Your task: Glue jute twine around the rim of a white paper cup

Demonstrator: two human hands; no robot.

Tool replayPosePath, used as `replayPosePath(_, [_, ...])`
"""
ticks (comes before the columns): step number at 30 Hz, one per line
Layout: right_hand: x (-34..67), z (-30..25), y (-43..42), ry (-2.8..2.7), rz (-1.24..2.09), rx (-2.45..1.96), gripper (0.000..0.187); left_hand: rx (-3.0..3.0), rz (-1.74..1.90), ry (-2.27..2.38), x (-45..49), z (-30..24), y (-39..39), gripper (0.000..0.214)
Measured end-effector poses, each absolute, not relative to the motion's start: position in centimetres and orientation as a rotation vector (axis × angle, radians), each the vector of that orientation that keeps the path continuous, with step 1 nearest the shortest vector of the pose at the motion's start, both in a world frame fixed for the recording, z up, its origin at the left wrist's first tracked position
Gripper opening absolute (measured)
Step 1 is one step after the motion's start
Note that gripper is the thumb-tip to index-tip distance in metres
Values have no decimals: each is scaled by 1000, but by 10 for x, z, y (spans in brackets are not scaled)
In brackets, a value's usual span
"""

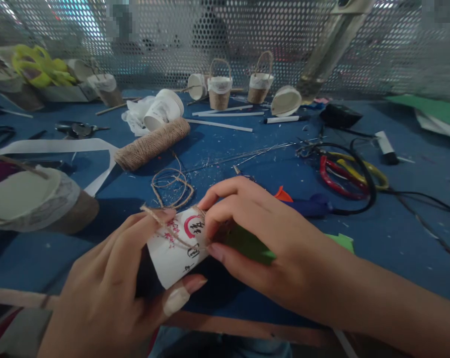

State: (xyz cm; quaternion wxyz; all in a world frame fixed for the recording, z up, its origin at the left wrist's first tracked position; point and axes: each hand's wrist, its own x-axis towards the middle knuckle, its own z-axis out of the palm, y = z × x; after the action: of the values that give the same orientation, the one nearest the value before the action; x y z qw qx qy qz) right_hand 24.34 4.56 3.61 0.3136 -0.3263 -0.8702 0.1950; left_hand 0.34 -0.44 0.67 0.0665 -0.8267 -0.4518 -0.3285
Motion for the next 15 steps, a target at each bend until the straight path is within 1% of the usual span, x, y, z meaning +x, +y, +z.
replayPosePath(15, [242, 36, 46, -2292, 525, -848, 5, -2492, -980, -1364, 3, 7, -3, 46])
